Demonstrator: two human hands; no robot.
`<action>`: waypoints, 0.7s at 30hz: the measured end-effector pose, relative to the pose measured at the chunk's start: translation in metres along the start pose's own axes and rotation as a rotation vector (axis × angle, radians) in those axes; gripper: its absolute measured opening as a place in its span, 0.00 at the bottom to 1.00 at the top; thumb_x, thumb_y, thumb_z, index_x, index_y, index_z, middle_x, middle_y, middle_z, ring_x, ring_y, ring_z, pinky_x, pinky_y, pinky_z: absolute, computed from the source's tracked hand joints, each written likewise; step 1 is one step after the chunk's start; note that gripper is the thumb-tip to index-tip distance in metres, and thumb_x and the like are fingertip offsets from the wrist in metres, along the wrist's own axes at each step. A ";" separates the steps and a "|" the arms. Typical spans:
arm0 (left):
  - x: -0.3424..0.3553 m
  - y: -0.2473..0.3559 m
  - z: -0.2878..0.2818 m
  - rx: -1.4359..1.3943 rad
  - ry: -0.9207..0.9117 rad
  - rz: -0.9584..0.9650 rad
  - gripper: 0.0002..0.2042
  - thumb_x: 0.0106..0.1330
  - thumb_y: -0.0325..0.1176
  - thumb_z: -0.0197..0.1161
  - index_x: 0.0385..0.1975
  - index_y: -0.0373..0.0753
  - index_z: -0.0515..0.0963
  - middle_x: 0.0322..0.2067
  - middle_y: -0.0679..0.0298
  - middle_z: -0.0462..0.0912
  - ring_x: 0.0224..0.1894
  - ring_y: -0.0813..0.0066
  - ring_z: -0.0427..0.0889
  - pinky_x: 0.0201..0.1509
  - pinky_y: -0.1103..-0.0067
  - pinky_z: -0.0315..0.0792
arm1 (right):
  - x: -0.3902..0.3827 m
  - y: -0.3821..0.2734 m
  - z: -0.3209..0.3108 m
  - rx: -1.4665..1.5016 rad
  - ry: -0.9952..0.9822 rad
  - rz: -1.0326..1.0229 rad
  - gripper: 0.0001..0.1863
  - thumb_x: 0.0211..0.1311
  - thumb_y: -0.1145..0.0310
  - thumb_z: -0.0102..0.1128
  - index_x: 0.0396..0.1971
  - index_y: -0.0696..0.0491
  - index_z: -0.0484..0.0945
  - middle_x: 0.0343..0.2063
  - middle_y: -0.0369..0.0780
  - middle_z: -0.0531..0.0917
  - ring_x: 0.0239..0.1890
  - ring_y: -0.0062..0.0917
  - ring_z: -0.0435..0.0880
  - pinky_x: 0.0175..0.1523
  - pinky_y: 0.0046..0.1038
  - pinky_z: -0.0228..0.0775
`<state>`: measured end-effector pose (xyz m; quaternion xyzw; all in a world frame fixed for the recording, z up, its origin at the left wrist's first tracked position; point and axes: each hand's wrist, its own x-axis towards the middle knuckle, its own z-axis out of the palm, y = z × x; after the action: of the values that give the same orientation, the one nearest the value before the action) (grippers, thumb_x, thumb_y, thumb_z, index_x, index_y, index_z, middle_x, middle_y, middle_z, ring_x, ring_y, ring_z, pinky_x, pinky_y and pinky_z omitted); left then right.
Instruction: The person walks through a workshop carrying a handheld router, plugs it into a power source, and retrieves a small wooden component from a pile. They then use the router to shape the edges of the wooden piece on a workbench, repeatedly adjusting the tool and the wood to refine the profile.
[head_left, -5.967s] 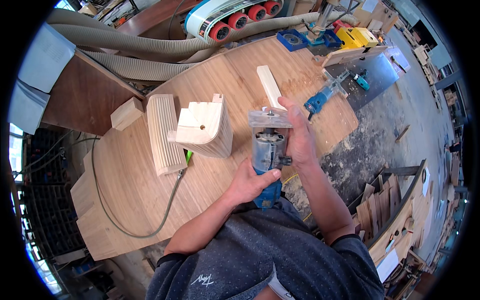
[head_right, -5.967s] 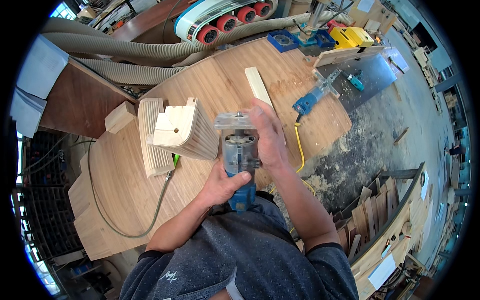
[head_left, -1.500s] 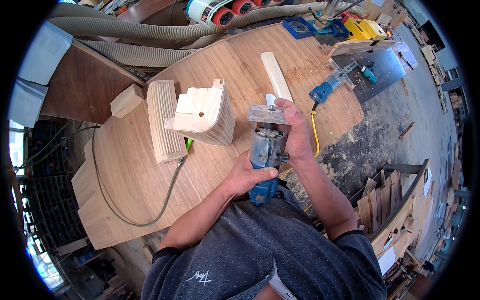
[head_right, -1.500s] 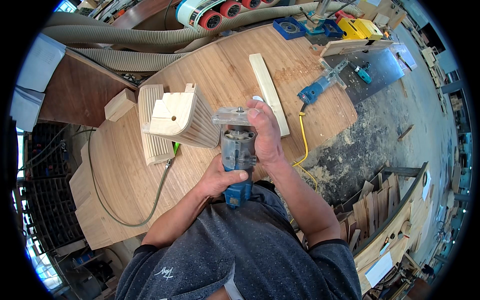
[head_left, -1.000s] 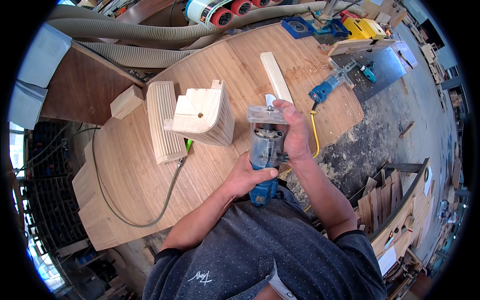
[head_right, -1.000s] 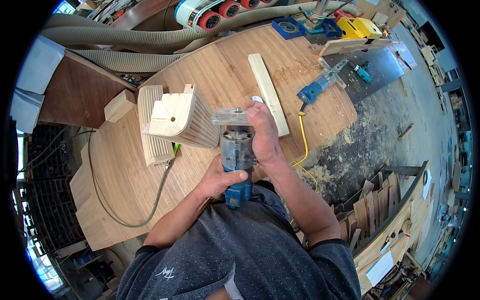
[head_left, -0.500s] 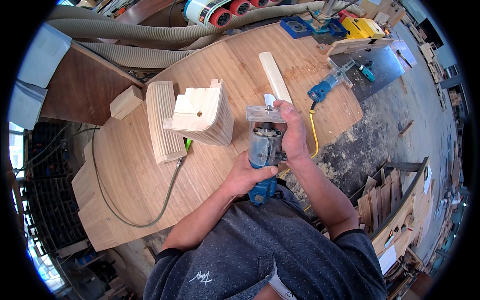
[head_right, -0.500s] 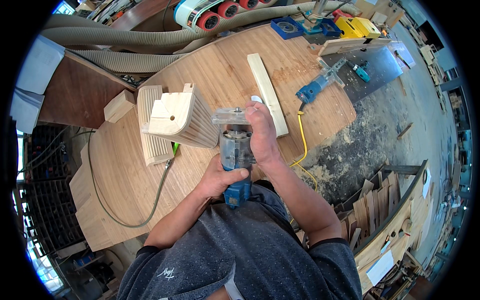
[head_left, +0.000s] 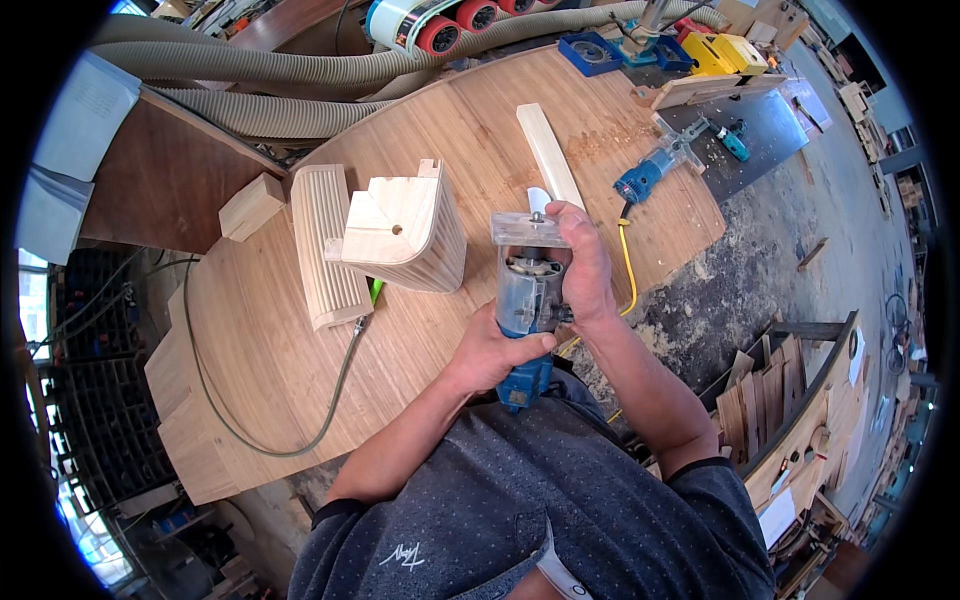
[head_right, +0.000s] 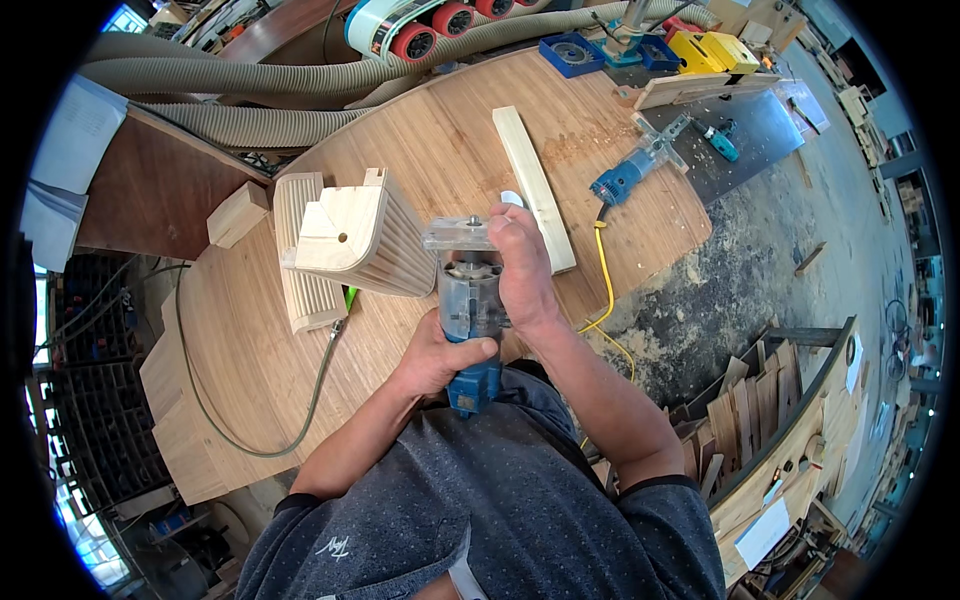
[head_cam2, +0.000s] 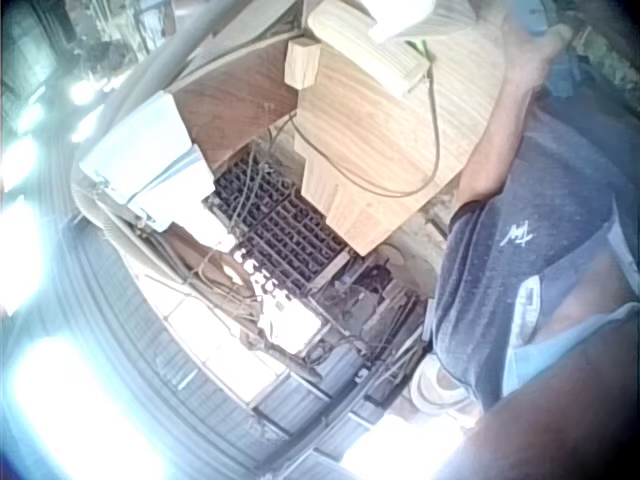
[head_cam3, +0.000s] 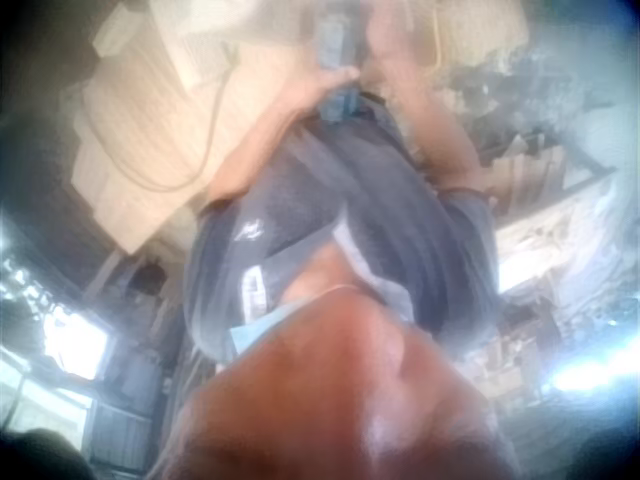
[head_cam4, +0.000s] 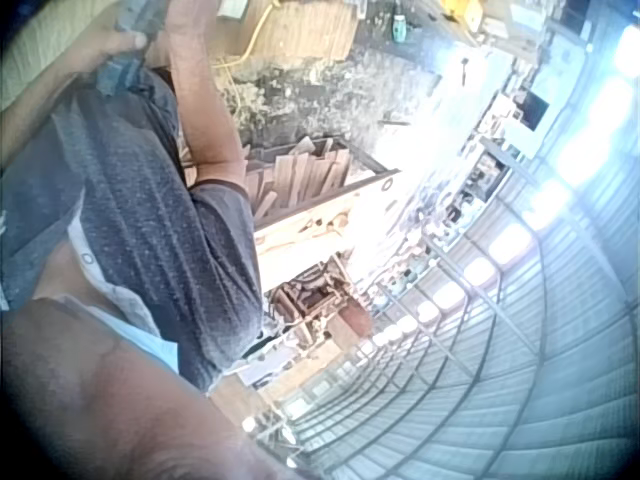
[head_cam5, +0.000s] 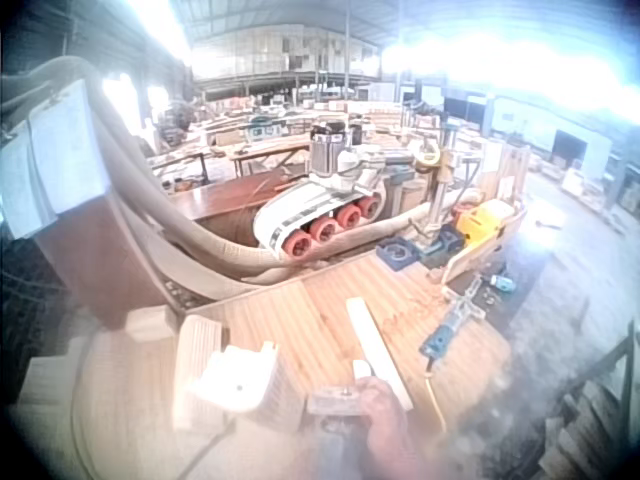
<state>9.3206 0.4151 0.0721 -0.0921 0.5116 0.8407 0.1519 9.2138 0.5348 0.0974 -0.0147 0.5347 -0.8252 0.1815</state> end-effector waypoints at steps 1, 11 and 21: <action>0.000 0.000 0.000 0.001 0.001 0.000 0.23 0.56 0.33 0.76 0.50 0.35 0.76 0.41 0.66 0.83 0.42 0.78 0.81 0.50 0.78 0.76 | 0.000 -0.001 0.000 -0.005 0.003 0.001 0.27 0.66 0.50 0.50 0.53 0.56 0.66 0.39 0.45 0.81 0.38 0.33 0.85 0.46 0.34 0.78; 0.000 0.004 0.003 0.041 0.012 -0.002 0.24 0.56 0.33 0.76 0.51 0.34 0.75 0.42 0.67 0.83 0.43 0.80 0.80 0.50 0.79 0.75 | -0.002 -0.002 -0.002 0.022 -0.001 0.036 0.26 0.66 0.51 0.52 0.53 0.56 0.66 0.41 0.41 0.76 0.40 0.28 0.81 0.47 0.32 0.73; 0.000 0.007 0.002 0.027 -0.012 0.007 0.24 0.56 0.31 0.76 0.51 0.34 0.74 0.41 0.66 0.82 0.42 0.78 0.80 0.49 0.78 0.77 | 0.002 0.000 -0.002 -0.022 -0.007 0.004 0.28 0.64 0.48 0.54 0.53 0.56 0.66 0.38 0.46 0.81 0.39 0.31 0.84 0.46 0.32 0.76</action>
<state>9.3181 0.4136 0.0785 -0.0831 0.5222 0.8348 0.1534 9.2113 0.5362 0.0960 -0.0186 0.5432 -0.8188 0.1847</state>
